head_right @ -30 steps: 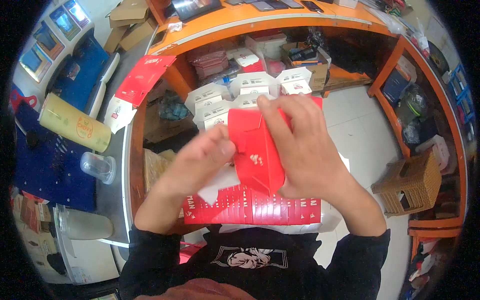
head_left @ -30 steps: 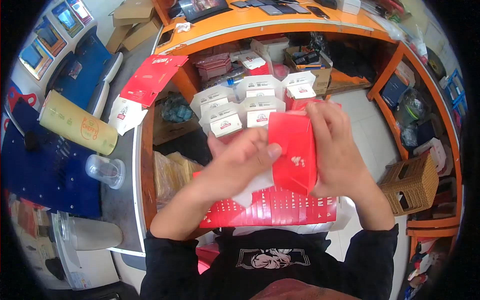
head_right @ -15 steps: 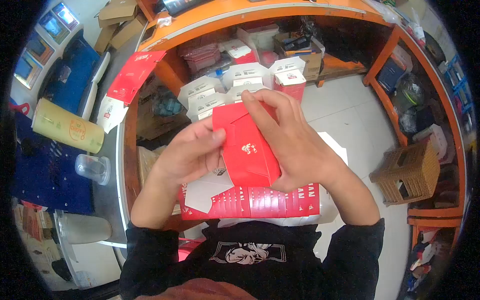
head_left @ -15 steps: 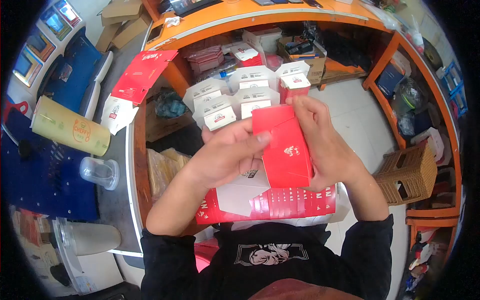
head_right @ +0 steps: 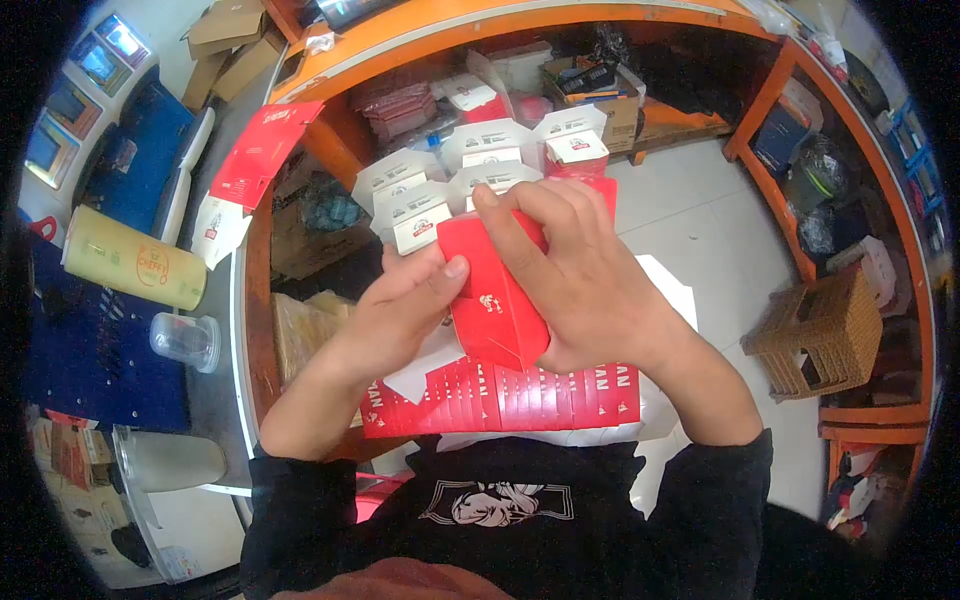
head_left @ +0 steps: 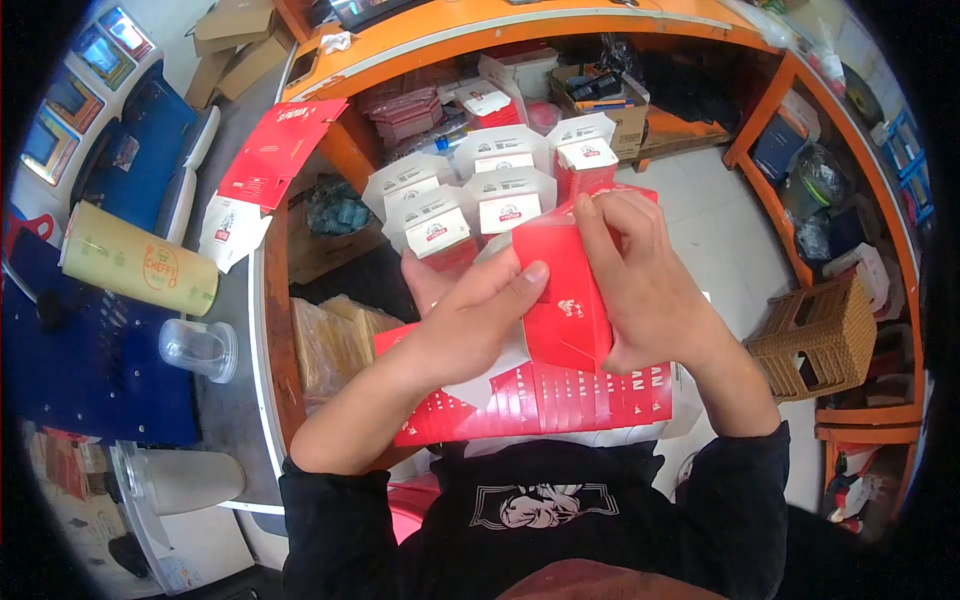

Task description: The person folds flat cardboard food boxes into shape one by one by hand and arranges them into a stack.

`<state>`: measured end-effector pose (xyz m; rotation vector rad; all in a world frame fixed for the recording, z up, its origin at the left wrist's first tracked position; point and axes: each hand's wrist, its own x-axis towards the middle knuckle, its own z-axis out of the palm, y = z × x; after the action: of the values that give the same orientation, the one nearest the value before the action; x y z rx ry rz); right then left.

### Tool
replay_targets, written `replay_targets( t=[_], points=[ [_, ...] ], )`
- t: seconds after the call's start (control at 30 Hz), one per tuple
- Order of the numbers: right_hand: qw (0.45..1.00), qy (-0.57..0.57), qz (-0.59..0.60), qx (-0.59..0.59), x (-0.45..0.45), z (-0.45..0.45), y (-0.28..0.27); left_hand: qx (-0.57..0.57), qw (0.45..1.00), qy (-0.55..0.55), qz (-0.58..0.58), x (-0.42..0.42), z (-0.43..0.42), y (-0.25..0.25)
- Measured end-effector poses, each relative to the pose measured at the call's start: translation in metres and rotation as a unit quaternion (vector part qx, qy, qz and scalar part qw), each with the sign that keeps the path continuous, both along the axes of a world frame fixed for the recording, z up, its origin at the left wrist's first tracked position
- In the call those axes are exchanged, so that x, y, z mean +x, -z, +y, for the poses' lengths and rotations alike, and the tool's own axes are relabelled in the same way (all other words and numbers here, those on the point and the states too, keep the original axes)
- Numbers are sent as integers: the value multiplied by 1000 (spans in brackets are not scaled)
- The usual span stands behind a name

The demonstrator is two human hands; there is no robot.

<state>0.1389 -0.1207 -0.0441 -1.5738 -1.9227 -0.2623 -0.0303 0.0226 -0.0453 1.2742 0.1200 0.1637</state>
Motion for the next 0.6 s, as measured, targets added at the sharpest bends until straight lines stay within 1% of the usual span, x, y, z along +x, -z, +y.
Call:
replay_targets(
  t=[0.07, 0.13, 0.23, 0.33, 0.43, 0.47, 0.53, 0.6],
  points=[
    [1000, 2, -21, 5, 0, 0, -1, 5, 1000, -8, 11, 0, -5, -5],
    [1000, 2, -14, 4, 1, 1, -1, 14, 999, -3, 31, -2, -3, -6],
    [1000, -7, 14, -5, 6, 4, 0, -85, 996, 27, 16, -5, 5, -5],
    [998, -15, 48, -28, 6, 2, -3, 10, 998, 50, -42, -1, 1, -6],
    [998, -28, 54, -35, 4, -2, -7, -13, 996, 91, 1, -2, 13, -12],
    [998, -34, 50, -32, 4, -2, -9, -13, 997, 71, 4, -2, 13, -13],
    [996, -44, 80, -13, 8, 1, -9, -15, 999, 27, 9, -5, 12, -17],
    [992, -54, 109, -40, 13, 2, -3, -18, 997, 60, -35, -11, 16, -16]
  ],
)
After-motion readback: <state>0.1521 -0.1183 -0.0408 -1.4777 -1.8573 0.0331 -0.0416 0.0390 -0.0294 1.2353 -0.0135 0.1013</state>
